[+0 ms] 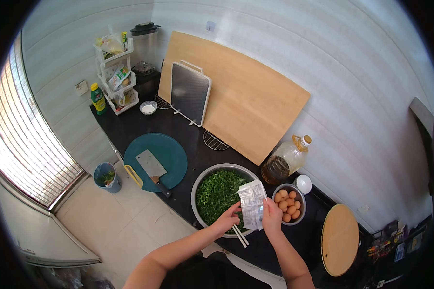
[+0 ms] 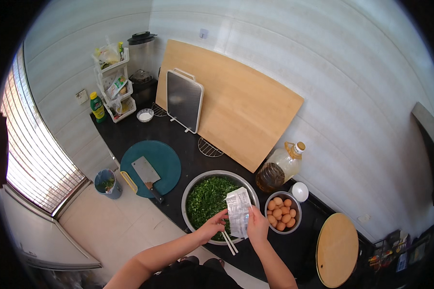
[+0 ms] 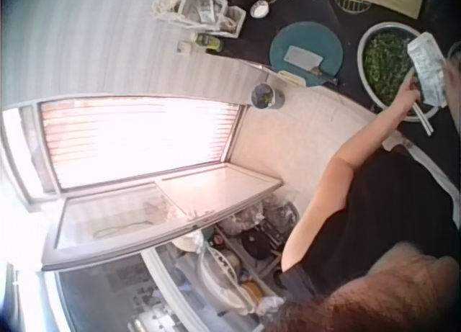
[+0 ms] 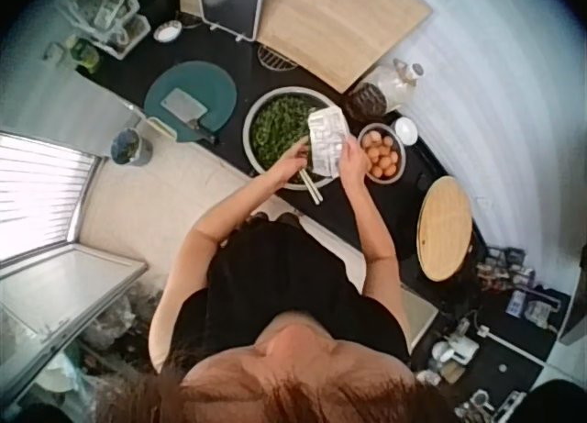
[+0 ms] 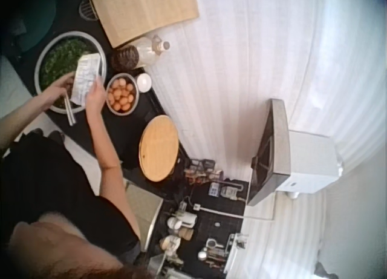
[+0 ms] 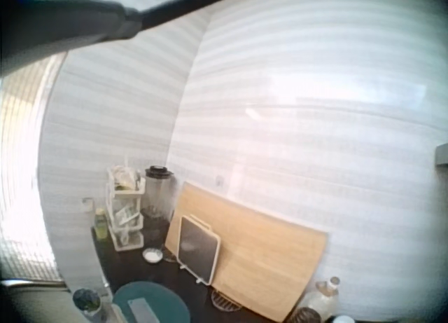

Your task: The person mixes chopped green vegetables in a large metal bowl using chopsticks. They briefly retrieve a small packet of seasoning from a shelf and add its contents to the bowl before continuing to mix the ingredients thoroughly.

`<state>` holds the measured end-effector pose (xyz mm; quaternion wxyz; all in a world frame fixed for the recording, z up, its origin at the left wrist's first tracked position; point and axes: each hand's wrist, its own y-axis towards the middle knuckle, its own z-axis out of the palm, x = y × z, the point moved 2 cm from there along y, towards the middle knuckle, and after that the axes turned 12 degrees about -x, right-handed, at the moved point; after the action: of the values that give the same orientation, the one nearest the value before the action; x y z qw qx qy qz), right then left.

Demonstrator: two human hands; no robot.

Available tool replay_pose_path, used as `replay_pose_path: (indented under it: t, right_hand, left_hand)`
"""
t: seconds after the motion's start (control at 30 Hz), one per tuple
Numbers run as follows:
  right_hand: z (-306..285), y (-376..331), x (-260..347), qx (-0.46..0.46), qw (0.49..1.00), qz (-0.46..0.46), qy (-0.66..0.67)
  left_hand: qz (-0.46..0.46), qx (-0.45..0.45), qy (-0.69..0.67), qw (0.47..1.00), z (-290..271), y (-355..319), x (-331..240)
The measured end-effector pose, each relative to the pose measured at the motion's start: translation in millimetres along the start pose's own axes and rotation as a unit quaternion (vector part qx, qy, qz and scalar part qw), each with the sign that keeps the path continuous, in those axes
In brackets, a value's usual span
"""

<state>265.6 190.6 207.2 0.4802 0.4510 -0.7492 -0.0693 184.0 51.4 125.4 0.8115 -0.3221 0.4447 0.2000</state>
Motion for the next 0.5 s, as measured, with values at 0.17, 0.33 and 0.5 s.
replay_pose_path:
  t: [0.17, 0.33, 0.5]
  right_hand:
    - [-5, 12, 1, 0.025, 0.999, 0.027, -0.035]
    - [-13, 15, -12, -0.058, 0.998, 0.017, -0.024]
    - [-24, 16, -25, -0.033, 0.998, 0.029, -0.054]
  left_hand:
    - [-0.001, -0.014, 0.030, 0.999, -8, 1, 3]
    - [0.024, -0.036, 0.039, 0.998, -31, 3, 9]
    - [0.027, -0.115, 0.047, 0.992, -70, 1, 18]
